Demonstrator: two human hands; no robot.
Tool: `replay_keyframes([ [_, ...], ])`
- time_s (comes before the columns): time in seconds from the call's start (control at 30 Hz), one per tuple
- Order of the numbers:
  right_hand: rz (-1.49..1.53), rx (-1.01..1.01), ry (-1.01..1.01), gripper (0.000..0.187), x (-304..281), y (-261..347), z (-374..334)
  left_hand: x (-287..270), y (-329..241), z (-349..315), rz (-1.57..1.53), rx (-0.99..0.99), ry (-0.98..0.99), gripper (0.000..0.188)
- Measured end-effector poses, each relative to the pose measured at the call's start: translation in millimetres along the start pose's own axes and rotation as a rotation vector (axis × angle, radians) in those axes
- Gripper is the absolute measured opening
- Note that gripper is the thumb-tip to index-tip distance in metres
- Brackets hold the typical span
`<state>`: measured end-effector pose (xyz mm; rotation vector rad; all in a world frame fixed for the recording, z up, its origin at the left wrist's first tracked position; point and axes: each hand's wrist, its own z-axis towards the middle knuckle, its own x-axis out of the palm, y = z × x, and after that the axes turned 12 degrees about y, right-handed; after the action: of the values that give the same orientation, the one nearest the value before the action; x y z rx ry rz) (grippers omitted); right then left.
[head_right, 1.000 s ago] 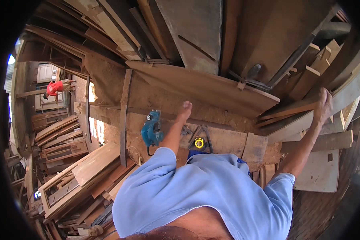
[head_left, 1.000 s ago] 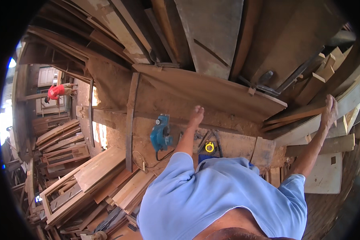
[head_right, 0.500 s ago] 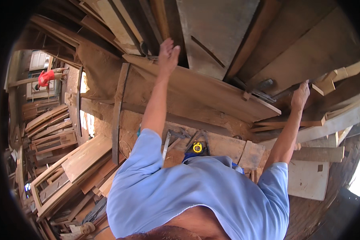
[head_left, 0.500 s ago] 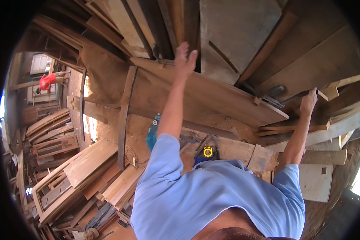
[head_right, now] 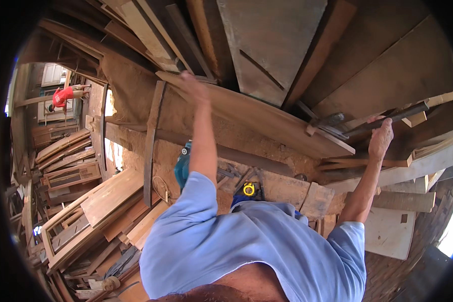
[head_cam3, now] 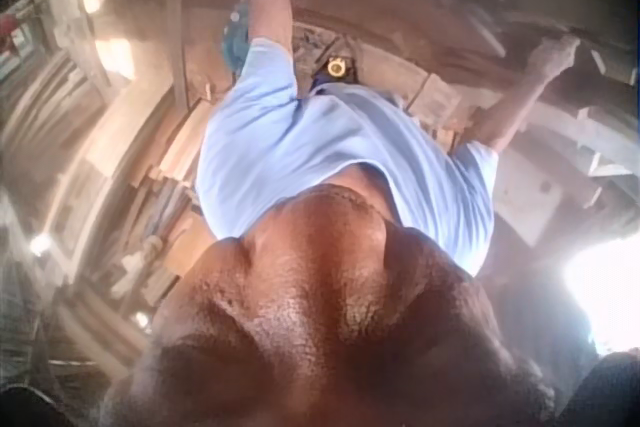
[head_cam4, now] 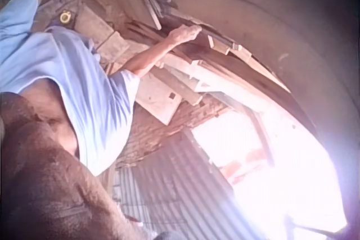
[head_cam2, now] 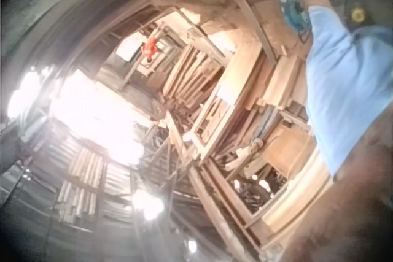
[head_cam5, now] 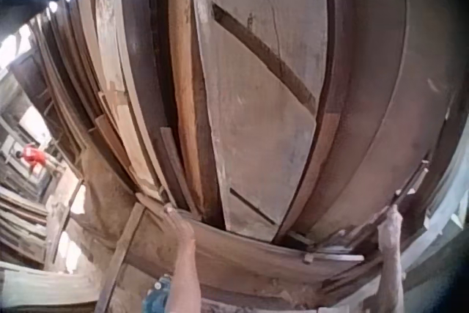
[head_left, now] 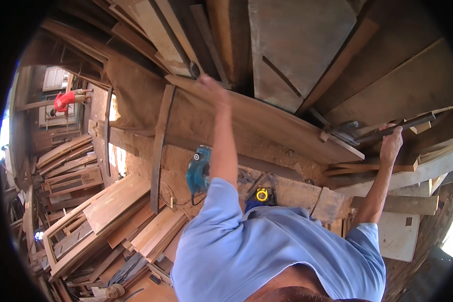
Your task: The person uses a tape measure and a file on a large wooden board, then selects several wooden planks from a stack and fits them together by hand.
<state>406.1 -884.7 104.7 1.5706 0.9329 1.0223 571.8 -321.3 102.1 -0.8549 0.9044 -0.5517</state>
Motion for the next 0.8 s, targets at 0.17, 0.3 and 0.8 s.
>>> replay_keyframes([
  [0.17,-0.56,-0.063,-0.202,0.014,2.2,-9.0,13.9,-10.4,9.9,76.4,-0.272,-0.154,0.4,0.048],
  [0.3,0.079,-0.155,0.018,0.047,22.0,-12.7,17.6,2.1,15.5,76.7,-0.179,-0.033,0.462,0.048],
  [0.8,-0.112,-0.199,0.06,0.059,21.8,-0.3,3.4,42.3,37.7,79.9,-0.43,-0.202,0.242,0.053],
])
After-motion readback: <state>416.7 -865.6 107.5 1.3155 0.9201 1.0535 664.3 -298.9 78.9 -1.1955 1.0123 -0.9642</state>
